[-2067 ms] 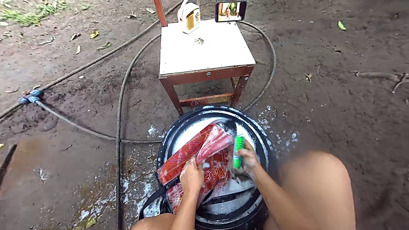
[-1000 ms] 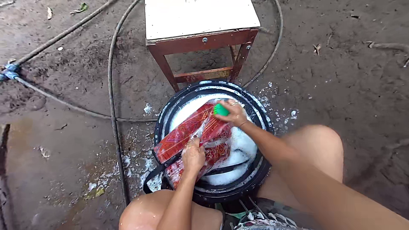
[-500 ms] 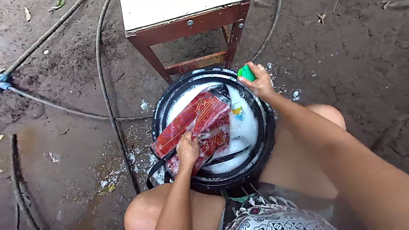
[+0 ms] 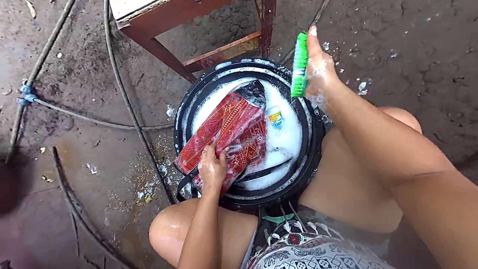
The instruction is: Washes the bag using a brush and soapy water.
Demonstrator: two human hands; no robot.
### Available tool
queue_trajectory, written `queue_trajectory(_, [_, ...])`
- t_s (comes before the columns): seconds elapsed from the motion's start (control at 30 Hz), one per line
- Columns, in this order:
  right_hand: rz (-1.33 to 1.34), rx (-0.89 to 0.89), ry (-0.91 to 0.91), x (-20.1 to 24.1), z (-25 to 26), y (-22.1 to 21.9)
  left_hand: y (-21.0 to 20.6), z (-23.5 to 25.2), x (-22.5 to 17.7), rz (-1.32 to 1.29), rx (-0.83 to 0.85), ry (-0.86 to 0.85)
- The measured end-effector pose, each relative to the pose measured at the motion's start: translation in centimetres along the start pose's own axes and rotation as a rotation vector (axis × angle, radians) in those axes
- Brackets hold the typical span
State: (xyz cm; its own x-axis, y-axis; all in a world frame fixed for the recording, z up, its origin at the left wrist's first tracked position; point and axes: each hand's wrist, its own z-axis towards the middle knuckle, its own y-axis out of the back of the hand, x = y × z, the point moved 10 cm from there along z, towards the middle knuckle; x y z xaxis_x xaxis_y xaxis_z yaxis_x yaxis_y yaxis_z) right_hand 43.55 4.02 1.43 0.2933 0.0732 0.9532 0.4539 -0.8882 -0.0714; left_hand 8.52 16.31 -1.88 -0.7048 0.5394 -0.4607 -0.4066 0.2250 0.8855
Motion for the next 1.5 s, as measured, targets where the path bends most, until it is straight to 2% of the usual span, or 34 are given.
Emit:
queue_trajectory(0.07, [-0.022, 0.06, -0.007, 0.1, 0.3, -1.5, 0.8, 0.2, -2.2, 0.139, -0.11, -0.153])
queue_trajectory(0.13, [-0.032, 0.096, -0.015, 0.2, 0.0, -3.0, 0.6, 0.6, -4.7, 0.259, -0.143, -0.275])
queue_trajectory(0.3, [0.038, 0.24, -0.072, 1.0, -1.6, -6.1, -5.0, 4.1, -9.9, 0.556, 0.051, -0.351])
queue_trajectory(0.47, [0.123, 0.228, -0.019, 3.3, -1.4, -4.9, -9.2, 8.4, -11.7, 0.675, 0.202, -0.339])
queue_trajectory(0.6, [0.21, 0.153, 0.017, 4.4, 0.0, -3.1, -11.4, 6.5, -16.0, 0.584, 0.177, -0.595])
queue_trajectory(0.73, [0.246, 0.154, 0.011, 5.6, 0.1, -2.3, -14.0, 4.7, -18.4, 0.51, 0.246, -0.739])
queue_trajectory(0.87, [0.286, 0.151, 0.028, 6.0, 0.7, -1.1, -13.7, 1.6, -18.5, 0.171, 0.168, -0.994])
queue_trajectory(0.97, [0.29, 0.142, 0.043, 6.3, 1.6, -0.3, -13.4, -1.1, -17.5, -0.029, 0.158, -1.113])
queue_trajectory(1.1, [0.298, 0.107, 0.067, 6.2, 2.6, 0.1, -13.3, -4.0, -15.9, -0.03, 0.236, -1.104])
queue_trajectory(1.3, [0.32, 0.133, 0.048, 6.2, 2.2, -0.3, -10.1, -7.1, -14.0, -0.01, 0.172, -1.036])
queue_trajectory(1.4, [0.318, 0.111, 0.048, 6.1, 2.4, 0.0, -7.1, -7.8, -12.8, 0.048, 0.049, -0.963])
queue_trajectory(1.5, [0.297, 0.086, 0.064, 5.9, 3.0, 0.3, -4.0, -7.5, -10.9, 0.153, -0.166, -0.813])
